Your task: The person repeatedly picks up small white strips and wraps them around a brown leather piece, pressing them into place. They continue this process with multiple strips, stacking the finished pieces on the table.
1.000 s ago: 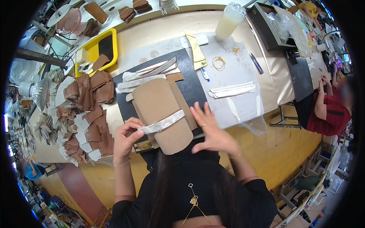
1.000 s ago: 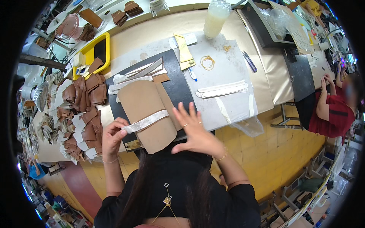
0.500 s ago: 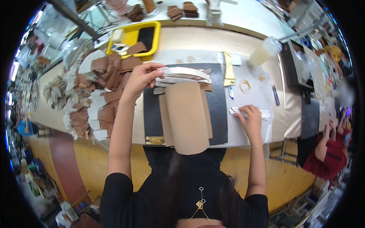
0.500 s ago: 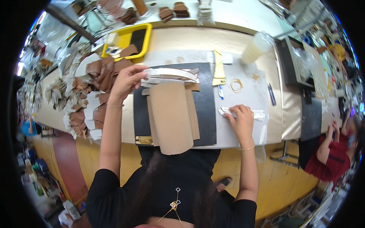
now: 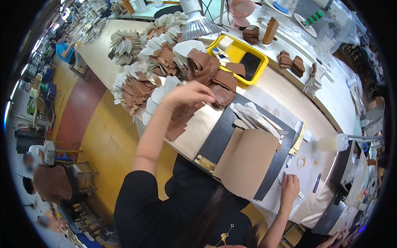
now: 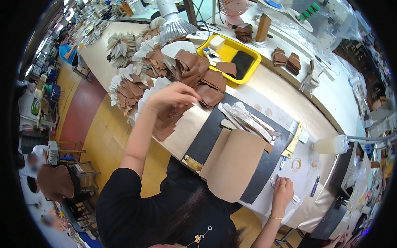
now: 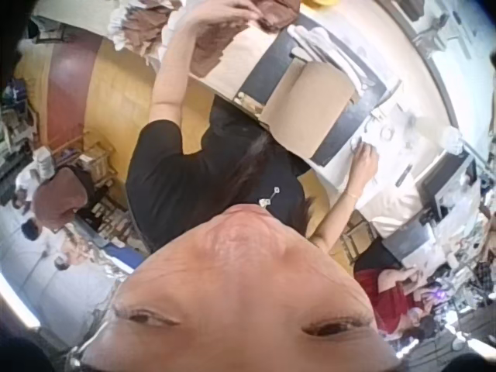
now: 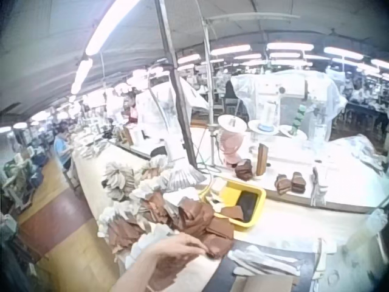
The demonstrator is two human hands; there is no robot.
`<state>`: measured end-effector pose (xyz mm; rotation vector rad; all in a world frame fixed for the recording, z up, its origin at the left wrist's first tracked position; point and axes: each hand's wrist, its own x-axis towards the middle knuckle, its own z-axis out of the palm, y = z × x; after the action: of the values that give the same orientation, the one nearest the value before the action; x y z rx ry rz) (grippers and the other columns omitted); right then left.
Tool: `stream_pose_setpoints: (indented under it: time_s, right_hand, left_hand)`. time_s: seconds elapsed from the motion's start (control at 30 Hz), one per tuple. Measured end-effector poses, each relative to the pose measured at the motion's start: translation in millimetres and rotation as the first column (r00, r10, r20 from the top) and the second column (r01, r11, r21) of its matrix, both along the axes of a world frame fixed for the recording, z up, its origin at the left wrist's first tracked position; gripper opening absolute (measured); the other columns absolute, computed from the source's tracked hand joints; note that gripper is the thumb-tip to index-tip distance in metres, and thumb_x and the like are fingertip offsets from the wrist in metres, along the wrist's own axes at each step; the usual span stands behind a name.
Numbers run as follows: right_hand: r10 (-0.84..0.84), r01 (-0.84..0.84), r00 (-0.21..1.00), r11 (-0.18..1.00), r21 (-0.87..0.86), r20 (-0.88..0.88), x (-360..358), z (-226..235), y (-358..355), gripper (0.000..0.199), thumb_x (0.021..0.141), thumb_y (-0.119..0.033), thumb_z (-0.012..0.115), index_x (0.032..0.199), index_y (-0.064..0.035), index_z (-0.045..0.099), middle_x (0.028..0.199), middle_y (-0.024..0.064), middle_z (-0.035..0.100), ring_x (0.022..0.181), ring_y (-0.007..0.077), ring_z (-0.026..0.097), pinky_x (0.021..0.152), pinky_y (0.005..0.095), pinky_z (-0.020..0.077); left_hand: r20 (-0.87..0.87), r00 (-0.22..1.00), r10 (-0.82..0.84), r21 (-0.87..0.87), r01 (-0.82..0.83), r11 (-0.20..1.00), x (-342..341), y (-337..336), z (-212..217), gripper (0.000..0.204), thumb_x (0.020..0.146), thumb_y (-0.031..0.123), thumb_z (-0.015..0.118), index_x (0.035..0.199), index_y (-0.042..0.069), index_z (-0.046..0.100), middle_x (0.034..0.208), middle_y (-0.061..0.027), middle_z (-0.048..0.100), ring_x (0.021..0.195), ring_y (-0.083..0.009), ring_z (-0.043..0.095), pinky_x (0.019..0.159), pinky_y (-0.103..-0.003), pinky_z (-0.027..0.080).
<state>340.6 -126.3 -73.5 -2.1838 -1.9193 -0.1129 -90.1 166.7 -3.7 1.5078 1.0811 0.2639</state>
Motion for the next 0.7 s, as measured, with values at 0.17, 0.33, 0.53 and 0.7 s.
stream_pose_setpoints:
  time_s: [0.17,0.33,0.53,0.7]
  right_hand:
    - [-0.047,0.047,0.998,0.999,0.002,-0.032,8.0,-4.1,5.0,0.009,0.084,-0.002,0.059,0.093,-0.0007,0.057,0.084,0.0125,0.058,0.079,0.0299,0.056,0.07,0.0401,0.0457]
    - [-0.121,0.12,0.988,0.993,-0.013,-0.095,12.1,0.3,8.3,0.013,0.083,0.0,0.058,0.096,-0.0017,0.055,0.085,0.0139,0.058,0.079,0.0312,0.056,0.07,0.0404,0.0445]
    - [-0.124,0.126,0.99,0.992,0.02,-0.069,13.0,11.9,7.0,0.015,0.082,0.0,0.057,0.097,-0.002,0.056,0.088,0.0135,0.06,0.082,0.0309,0.057,0.075,0.0403,0.0439]
    - [-0.198,0.205,0.971,0.978,0.043,-0.138,12.5,19.3,6.2,0.016,0.085,-0.001,0.057,0.1,-0.0018,0.057,0.093,0.0135,0.062,0.086,0.0309,0.059,0.078,0.0395,0.0443]
  left_hand:
    - [-0.04,0.775,0.631,0.375,-0.574,0.728,-141.2,72.2,-4.9,0.029,0.085,0.023,0.066,0.099,-0.002,0.067,0.076,-0.0066,0.066,0.059,-0.0128,0.064,0.052,-0.026,0.052]
    - [-0.127,0.359,0.925,0.759,-0.565,0.324,-235.6,149.0,-66.5,0.036,0.077,0.022,0.075,0.103,-0.002,0.067,0.075,-0.009,0.068,0.063,-0.0149,0.066,0.059,-0.028,0.052]
    - [-0.133,0.327,0.935,0.886,-0.383,0.26,-226.2,166.5,-78.7,0.04,0.069,0.022,0.082,0.096,-0.001,0.064,0.079,-0.0116,0.07,0.068,-0.0213,0.067,0.072,-0.036,0.051]
    - [-0.006,0.337,0.941,0.735,-0.637,0.233,-217.2,161.4,-64.5,0.031,0.069,0.02,0.081,0.083,-0.001,0.062,0.075,-0.0155,0.068,0.07,-0.0253,0.067,0.062,-0.037,0.05]
